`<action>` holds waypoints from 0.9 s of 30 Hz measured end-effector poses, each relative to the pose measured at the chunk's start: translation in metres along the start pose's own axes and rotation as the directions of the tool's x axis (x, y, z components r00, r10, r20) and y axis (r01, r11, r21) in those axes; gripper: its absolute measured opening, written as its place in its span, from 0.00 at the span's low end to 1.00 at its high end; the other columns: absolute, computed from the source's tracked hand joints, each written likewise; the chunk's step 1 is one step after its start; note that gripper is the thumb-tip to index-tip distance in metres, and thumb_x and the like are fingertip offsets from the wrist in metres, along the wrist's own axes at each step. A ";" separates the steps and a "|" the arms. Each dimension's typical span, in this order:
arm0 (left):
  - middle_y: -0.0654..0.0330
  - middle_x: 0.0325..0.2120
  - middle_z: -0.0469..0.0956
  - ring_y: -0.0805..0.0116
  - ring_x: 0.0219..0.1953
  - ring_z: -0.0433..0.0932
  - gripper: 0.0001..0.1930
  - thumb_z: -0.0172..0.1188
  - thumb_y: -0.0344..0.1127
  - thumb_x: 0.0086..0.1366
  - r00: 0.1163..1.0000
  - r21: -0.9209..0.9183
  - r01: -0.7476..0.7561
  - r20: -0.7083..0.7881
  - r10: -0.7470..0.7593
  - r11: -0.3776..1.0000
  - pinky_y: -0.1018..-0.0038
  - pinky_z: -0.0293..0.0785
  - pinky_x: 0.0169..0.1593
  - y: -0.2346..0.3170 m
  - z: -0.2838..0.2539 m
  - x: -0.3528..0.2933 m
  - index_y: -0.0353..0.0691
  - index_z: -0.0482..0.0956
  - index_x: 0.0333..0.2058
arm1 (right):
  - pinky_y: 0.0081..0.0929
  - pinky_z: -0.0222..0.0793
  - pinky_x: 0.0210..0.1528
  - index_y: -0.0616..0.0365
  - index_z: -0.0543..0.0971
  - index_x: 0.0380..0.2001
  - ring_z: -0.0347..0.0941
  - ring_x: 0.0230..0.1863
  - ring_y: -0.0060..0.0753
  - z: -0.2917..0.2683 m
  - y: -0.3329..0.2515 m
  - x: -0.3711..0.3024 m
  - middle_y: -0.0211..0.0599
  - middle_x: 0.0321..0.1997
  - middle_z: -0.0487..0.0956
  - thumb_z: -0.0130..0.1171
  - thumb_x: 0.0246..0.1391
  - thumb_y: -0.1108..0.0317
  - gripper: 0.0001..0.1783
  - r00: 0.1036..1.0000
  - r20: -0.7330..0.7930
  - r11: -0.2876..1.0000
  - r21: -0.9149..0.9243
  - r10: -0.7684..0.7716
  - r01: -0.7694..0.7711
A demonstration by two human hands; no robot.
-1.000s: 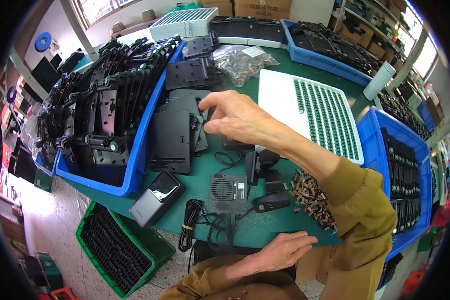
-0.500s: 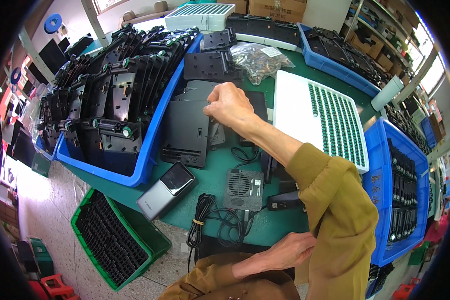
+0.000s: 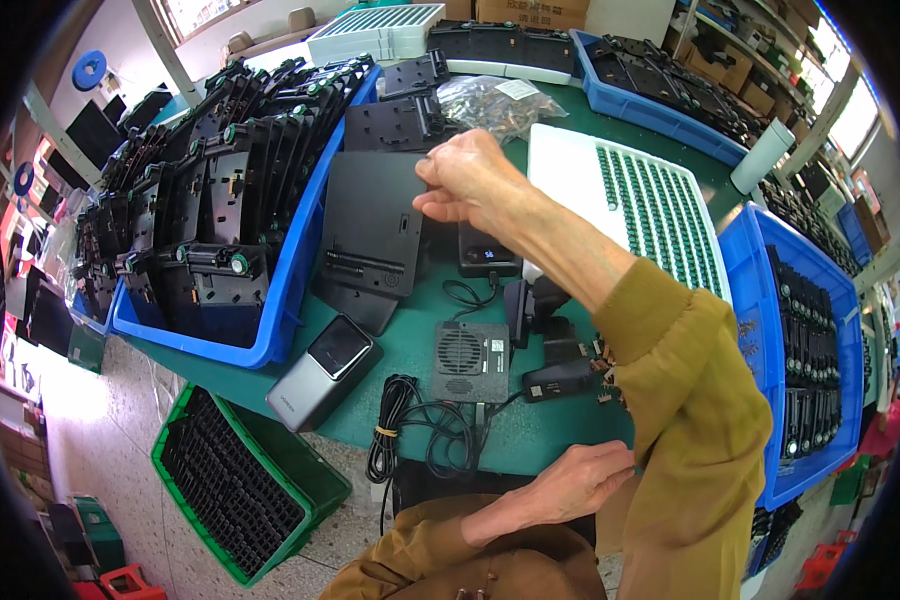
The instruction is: The person opens a bag of small electrical circuit components and installs them onto plastic electronics housing units by hand.
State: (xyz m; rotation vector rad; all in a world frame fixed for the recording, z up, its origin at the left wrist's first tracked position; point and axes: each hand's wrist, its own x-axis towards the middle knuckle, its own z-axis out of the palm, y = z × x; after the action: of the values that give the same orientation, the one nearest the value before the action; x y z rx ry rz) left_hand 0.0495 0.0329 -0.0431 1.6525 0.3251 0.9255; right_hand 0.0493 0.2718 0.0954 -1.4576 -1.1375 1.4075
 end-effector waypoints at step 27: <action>0.53 0.21 0.79 0.61 0.21 0.80 0.08 0.66 0.21 0.45 0.964 -0.047 -0.155 0.210 0.161 0.987 0.73 0.76 0.24 0.093 -0.020 -0.062 0.31 0.82 0.28 | 0.33 0.78 0.40 0.60 0.71 0.29 0.81 0.38 0.44 -0.137 0.176 -0.332 0.54 0.39 0.81 0.50 0.36 0.85 0.13 0.682 -0.122 0.681 -0.299 -0.722 0.668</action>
State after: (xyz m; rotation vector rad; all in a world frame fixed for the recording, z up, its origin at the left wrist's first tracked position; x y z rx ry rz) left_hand -0.0291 -0.0217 0.0180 1.7508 0.0329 0.8558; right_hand 0.2060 -0.0897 0.0301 -1.0901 -1.5252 0.5542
